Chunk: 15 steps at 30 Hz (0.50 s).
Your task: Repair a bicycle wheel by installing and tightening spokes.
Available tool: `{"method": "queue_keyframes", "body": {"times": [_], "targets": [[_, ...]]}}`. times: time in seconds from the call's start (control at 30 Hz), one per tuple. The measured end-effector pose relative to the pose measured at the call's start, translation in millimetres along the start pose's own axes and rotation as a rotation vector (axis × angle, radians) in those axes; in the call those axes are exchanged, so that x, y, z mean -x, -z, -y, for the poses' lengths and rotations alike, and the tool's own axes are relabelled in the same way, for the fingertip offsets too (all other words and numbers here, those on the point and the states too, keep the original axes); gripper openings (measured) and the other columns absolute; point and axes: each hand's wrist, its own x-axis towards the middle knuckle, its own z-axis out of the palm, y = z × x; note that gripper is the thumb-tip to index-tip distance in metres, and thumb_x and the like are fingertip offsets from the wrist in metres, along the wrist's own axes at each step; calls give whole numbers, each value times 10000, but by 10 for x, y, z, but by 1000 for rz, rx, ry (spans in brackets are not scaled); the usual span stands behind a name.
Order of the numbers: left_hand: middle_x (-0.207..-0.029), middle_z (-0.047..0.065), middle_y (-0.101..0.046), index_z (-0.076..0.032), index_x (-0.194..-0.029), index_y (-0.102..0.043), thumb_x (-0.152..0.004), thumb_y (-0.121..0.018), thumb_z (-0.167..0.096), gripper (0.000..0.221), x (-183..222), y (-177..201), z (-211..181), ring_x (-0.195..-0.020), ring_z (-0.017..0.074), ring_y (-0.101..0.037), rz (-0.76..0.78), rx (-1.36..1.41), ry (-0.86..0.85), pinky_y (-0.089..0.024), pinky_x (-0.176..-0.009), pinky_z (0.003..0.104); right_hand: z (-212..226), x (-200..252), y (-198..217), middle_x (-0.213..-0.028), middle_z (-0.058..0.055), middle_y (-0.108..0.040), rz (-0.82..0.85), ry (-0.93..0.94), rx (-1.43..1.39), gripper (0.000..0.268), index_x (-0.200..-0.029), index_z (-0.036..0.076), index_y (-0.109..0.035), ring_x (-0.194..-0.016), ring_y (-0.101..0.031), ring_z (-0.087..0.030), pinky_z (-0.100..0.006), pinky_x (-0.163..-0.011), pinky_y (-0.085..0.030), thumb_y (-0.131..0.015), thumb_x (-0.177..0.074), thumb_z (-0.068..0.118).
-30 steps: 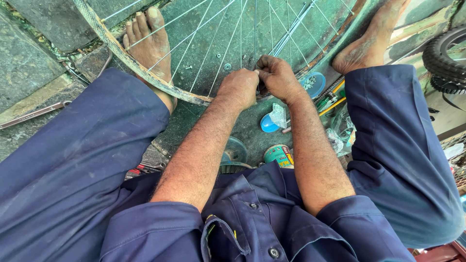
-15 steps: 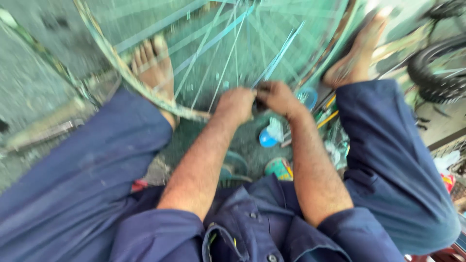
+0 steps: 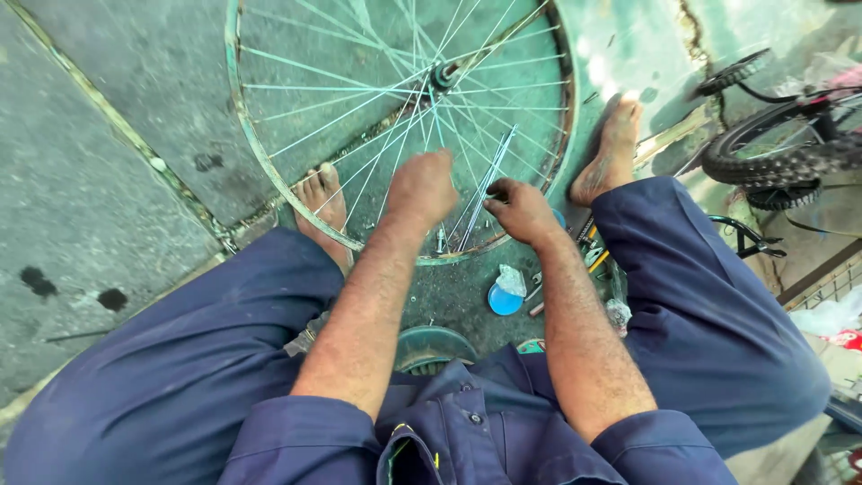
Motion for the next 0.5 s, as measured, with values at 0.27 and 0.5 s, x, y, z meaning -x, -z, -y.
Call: {"method": "queue_keyframes", "body": {"times": [0.27, 0.5], "targets": [[-1061, 197, -725, -51, -1066, -713, -850, -718, -188, 255, 451, 993, -116, -1015, 387, -695, -238, 68, -89, -546, -904, 502, 221, 163, 241, -1102, -182, -759, -200, 38, -144, 379, -1199, 23, -704, -1034, -737, -307, -401, -908, -557, -735, -887, 237], [-1094, 225, -702, -59, -1123, -683, -876, -725, -281, 335, 768, 776, -73, -1019, 421, -681, -214, 11, -86, -551, -876, 535, -382, 195, -166, -1122, -237, -721, -757, -475, -390, 531, -1224, -16, -654, -968, -718, -353, -463, -803, -570, -832, -833, 298]]}}
